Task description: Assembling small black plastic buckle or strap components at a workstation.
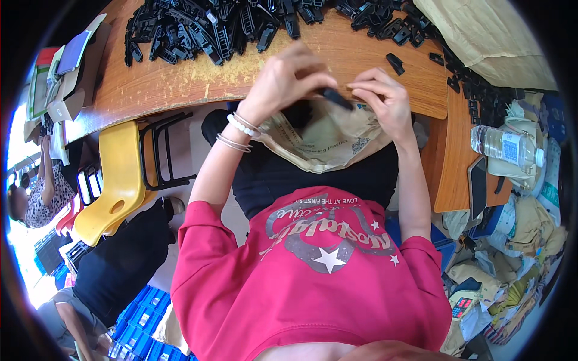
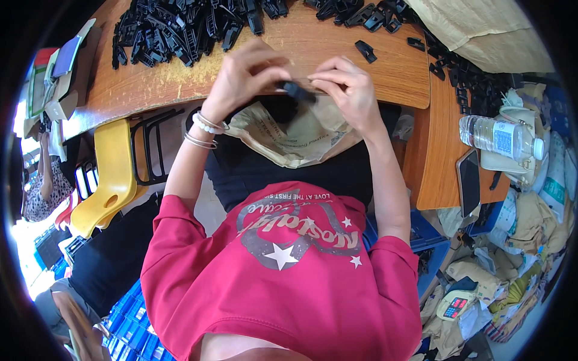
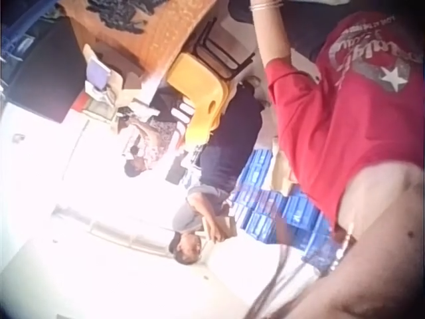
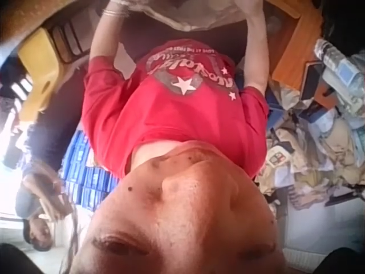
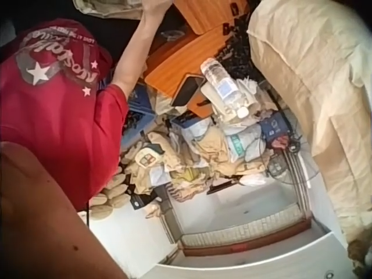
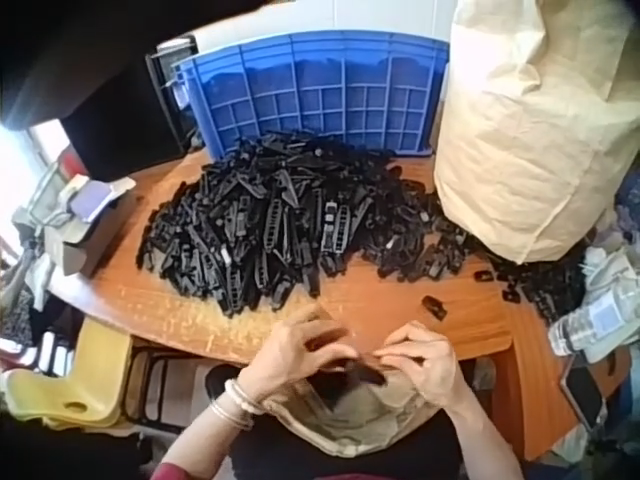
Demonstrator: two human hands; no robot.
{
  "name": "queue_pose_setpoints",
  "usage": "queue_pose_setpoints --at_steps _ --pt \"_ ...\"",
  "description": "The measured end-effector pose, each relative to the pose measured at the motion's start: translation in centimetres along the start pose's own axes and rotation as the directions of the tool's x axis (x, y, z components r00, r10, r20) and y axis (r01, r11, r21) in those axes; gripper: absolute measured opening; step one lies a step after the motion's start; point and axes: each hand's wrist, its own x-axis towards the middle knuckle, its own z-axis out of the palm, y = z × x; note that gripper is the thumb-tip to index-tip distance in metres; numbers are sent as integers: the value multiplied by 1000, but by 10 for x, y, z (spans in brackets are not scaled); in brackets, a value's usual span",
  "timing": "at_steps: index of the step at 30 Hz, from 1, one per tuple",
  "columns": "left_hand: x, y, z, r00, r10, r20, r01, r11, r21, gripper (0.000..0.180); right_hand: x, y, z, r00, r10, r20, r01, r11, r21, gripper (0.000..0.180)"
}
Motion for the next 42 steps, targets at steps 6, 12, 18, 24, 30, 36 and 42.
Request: queue_pose_setpoints --at_steps 6,12,18,24,30,36,42 --pt "40 -29 -6 946 32 -321 209 696 687 48 16 15 -22 909 -147 -390 -175 714 -678 25" --pt "22 -3 7 953 -262 -152 302 789 535 34 22 13 -9 920 145 -365 -150 989 15 28" --pt "21 -10 2 974 202 -107 -133 881 454 15 7 14 -4 934 -19 -356 -105 939 -327 21" --pt "14 -2 16 989 126 79 -142 957 253 24 0 -7 5 960 61 -275 -96 989 -115 24" --pt "13 -10 3 996 26 83 -36 992 124 21 2 -5 -1 974 125 -190 -145 985 -96 23" --pt "8 -7 13 995 72 74 -75 997 29 17 9 -1 9 989 -89 -121 58 969 -239 24" --pt "6 -7 -6 996 22 83 -21 1000 -13 42 8 1 -1 999 24 -46 -24 1000 -9 11"
